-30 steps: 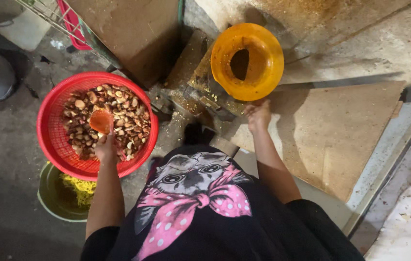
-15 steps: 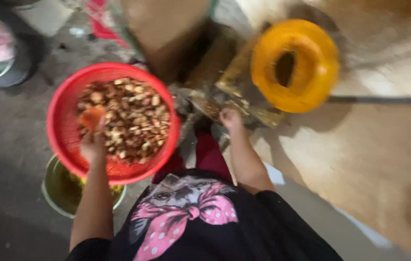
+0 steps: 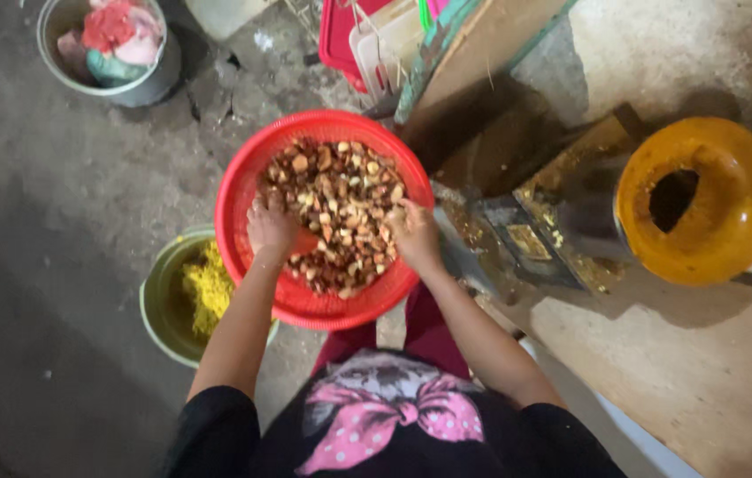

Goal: The person repeatedly scoops yellow cassava pulp from a metal bowl into a grinding machine using a red spatula, then scrapes the ground material back into the bowl. They also transfer brown cassava pieces from a red basket into a yellow bowl and feed them into the machine.

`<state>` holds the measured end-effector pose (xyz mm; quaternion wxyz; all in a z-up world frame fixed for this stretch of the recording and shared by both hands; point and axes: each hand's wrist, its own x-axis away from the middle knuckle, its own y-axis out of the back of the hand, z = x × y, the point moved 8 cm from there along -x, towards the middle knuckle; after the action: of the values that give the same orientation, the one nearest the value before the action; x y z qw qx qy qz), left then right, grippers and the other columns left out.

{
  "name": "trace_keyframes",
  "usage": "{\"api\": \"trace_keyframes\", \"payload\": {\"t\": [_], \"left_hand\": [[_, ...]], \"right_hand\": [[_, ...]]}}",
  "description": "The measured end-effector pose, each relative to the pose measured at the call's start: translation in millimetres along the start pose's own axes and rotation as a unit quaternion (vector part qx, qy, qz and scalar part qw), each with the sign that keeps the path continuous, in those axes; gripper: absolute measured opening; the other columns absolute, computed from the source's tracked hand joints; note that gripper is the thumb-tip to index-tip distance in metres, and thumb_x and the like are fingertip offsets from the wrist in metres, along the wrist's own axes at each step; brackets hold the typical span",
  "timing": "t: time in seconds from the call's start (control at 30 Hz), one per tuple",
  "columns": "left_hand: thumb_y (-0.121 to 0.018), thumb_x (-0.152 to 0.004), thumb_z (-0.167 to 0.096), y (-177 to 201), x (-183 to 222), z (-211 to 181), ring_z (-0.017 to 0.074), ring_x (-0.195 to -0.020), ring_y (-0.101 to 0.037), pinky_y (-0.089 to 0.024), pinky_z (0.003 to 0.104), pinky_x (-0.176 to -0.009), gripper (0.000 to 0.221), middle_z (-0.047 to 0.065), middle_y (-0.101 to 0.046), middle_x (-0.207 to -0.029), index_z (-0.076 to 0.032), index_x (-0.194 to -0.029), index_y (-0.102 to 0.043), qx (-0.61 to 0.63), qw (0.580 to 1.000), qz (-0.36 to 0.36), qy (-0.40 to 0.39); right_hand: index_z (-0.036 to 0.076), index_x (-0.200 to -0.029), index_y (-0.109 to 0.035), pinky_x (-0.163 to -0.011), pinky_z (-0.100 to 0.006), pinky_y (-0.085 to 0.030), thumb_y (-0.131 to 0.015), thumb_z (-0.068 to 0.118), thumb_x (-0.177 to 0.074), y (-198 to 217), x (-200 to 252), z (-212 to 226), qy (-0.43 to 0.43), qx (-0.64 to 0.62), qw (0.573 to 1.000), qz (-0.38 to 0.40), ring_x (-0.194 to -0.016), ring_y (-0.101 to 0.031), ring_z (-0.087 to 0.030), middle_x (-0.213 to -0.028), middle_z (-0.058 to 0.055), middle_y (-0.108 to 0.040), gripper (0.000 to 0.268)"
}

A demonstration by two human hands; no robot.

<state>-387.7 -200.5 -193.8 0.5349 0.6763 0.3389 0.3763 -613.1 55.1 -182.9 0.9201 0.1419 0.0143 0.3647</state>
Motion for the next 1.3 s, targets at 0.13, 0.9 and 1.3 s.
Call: {"api": "trace_keyframes", "payload": {"t": [0.13,0.9,1.3], "left_hand": [[-0.054,-0.102,-0.051,-5,-49,2,0.0471,-0.114,-0.062,-0.049,0.054,-0.098,0.064,0.029,-0.058,-0.135,-0.005,-0.146,-0.047,0.102,0.991,0.031,0.082],[-0.05,-0.101,-0.052,-31,-65,-32,0.0364,-0.136,-0.056,-0.042,0.042,-0.112,0.061,0.024,-0.061,-0.142,-0.011,-0.146,-0.056,0.448,0.889,0.092,0.004],[-0.048,-0.093,-0.074,-24,-51,-73,0.0466,-0.148,-0.029,-0.022,0.051,-0.119,0.077,0.031,-0.036,-0.153,-0.032,-0.158,-0.043,0.296,0.94,0.155,0.066]], "right_hand": [[0.001,-0.149,-0.044,-0.1,-0.054,-0.045,-0.065,0.051,-0.094,-22,-25,24,-0.017,0.364,0.931,-0.025,-0.121,-0.057,-0.048,-0.141,-0.031,-0.054,0.078],[0.023,-0.153,-0.05,-0.115,-0.048,-0.04,-0.048,0.076,-0.085,-94,-86,-31,-0.296,0.194,0.934,0.044,-0.137,-0.053,-0.039,-0.147,-0.017,-0.059,0.086],[0.024,-0.152,-0.048,-0.108,-0.05,-0.042,-0.051,0.069,-0.086,-135,-82,-40,-0.39,-0.056,0.919,-0.009,-0.14,-0.045,-0.031,-0.156,-0.009,-0.045,0.079]]}}
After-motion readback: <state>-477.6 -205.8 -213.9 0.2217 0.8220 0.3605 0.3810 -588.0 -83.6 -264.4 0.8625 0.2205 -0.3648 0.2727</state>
